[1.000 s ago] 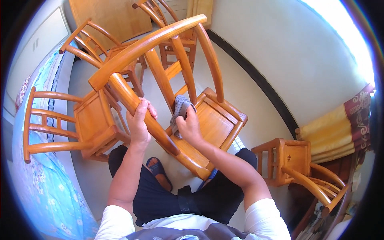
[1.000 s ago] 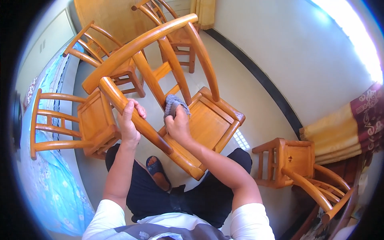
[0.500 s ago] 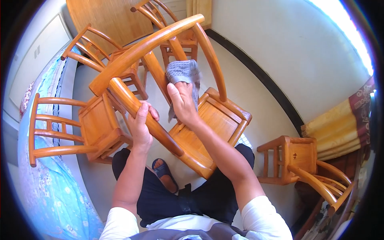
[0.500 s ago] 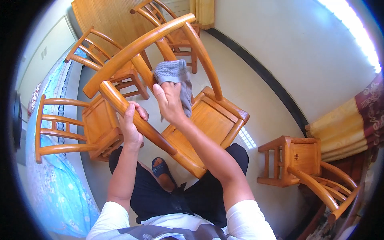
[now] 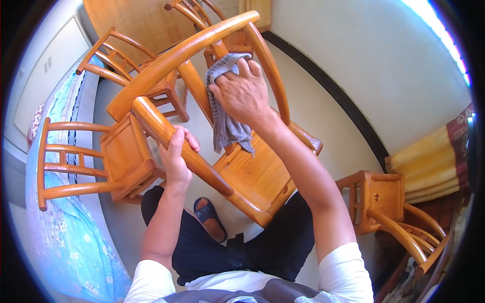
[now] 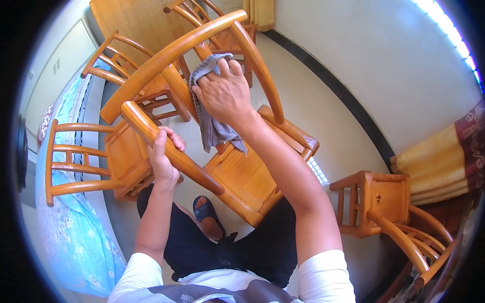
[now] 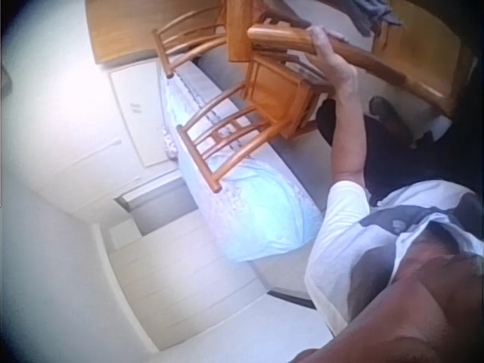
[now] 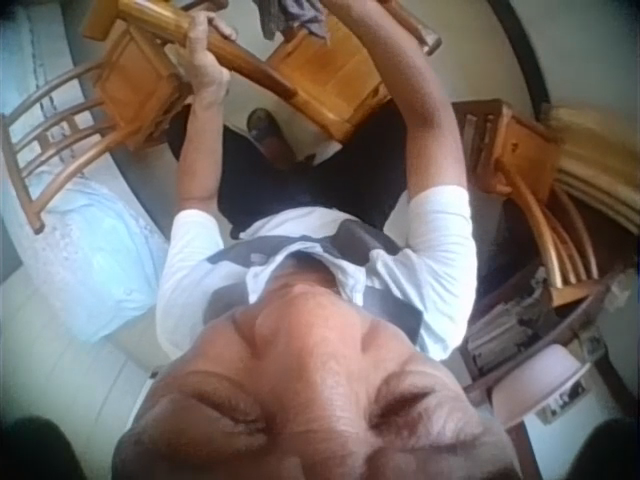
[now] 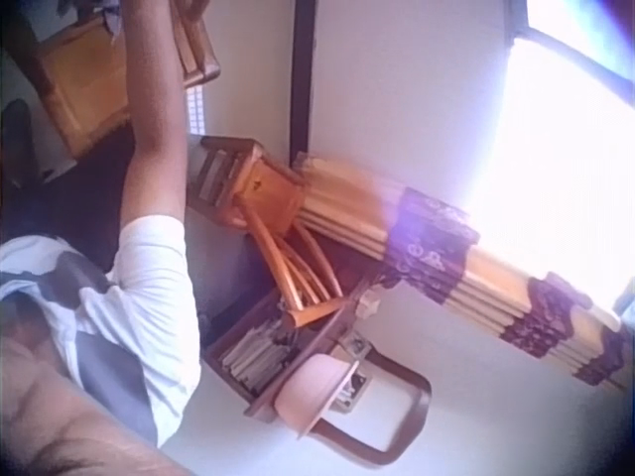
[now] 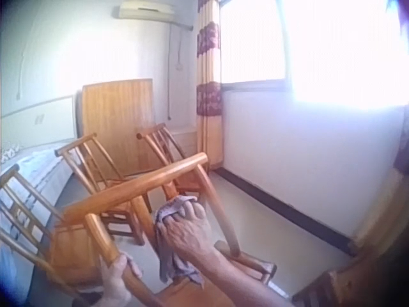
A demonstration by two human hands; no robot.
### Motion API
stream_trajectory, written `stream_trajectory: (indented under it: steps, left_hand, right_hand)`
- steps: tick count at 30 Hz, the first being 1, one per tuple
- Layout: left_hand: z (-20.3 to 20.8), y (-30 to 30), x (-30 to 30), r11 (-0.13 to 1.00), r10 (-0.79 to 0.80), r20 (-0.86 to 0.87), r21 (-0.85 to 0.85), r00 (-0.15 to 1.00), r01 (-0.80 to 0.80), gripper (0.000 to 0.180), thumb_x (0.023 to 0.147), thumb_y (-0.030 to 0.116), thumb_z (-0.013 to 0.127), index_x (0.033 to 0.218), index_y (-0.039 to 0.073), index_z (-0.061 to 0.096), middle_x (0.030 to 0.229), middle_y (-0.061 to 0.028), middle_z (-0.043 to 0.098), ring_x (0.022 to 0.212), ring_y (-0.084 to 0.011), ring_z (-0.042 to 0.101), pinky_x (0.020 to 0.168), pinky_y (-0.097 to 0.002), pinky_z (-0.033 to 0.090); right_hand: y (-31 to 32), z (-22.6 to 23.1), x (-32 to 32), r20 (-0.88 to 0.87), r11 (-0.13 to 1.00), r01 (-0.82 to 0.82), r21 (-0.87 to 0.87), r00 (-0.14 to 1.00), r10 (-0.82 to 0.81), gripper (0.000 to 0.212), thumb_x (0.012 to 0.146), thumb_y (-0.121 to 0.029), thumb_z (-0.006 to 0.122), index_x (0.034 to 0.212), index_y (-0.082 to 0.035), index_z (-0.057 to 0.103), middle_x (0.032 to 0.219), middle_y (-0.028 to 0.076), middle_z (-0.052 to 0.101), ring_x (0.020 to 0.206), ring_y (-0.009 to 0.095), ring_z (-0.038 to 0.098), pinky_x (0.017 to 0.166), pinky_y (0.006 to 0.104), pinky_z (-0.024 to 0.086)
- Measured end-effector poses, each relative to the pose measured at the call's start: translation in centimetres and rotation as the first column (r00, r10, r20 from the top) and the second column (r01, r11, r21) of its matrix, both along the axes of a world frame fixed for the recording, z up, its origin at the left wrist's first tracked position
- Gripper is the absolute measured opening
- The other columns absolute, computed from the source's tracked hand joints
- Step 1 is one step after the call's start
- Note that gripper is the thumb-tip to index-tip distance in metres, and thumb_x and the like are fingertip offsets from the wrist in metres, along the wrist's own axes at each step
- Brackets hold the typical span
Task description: The person cleans wooden chairs by wiping their legs, seats, and backrests with a cloth, turning and handling the chairs one at a time.
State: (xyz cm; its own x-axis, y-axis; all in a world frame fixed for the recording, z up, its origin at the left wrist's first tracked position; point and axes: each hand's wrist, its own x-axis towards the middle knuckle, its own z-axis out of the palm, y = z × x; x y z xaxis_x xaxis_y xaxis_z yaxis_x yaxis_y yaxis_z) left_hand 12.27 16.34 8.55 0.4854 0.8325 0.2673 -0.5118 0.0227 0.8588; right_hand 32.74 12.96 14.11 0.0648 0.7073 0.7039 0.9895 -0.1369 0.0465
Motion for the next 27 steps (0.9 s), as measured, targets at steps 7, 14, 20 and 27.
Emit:
stream_trajectory:
  steps: [7,14,20,27]
  left_hand:
    - [-0.2,0.0,0.5,0.997,0.033,-0.005,0.07,0.999,-0.032,0.023,0.095,0.031,0.055,0.095,0.009,0.052,0.067,-0.0071,0.055,0.062,-0.0153,0.054,0.06,-0.0286,0.047]
    - [-0.4,0.0,0.5,0.999,0.017,-0.008,0.042,1.0,-0.017,0.023,0.096,0.031,0.054,0.094,0.009,0.052,0.067,-0.0069,0.055,0.063,-0.0152,0.054,0.062,-0.0283,0.047]
    - [0.0,-0.2,0.4,1.0,0.013,-0.018,0.029,1.0,-0.012,0.023,0.096,0.031,0.055,0.094,0.009,0.052,0.067,-0.0069,0.055,0.063,-0.0152,0.054,0.062,-0.0281,0.046]
    - [-0.2,0.0,0.4,0.998,0.014,-0.008,0.062,1.0,-0.013,0.023,0.096,0.031,0.055,0.094,0.009,0.052,0.067,-0.0069,0.054,0.062,-0.0151,0.054,0.061,-0.0283,0.046]
  right_hand:
    - [-0.2,-2.1,-1.6,-0.298,0.986,-0.078,0.147,0.947,0.119,0.014,0.072,-0.015,0.059,0.079,-0.004,0.063,0.085,0.011,0.063,0.095,0.038,0.045,0.086,0.0478,0.037]
    - [-3.0,-8.1,-4.0,-0.53,0.898,-0.249,0.362,0.738,0.419,0.056,0.081,-0.011,0.06,0.135,0.0,0.048,0.135,0.02,0.049,0.129,0.04,0.041,0.11,0.0461,0.03]
    - [-2.4,-7.2,-4.0,-0.933,0.965,-0.151,0.216,0.259,0.249,0.044,0.084,-0.014,0.067,0.123,0.001,0.054,0.119,0.016,0.059,0.111,0.031,0.055,0.096,0.0376,0.042]
    - [-0.9,-6.9,-2.9,-0.846,0.883,-0.074,0.463,-0.335,0.415,0.037,0.08,-0.008,0.063,0.114,0.003,0.056,0.105,0.012,0.062,0.099,0.022,0.059,0.089,0.0318,0.045]
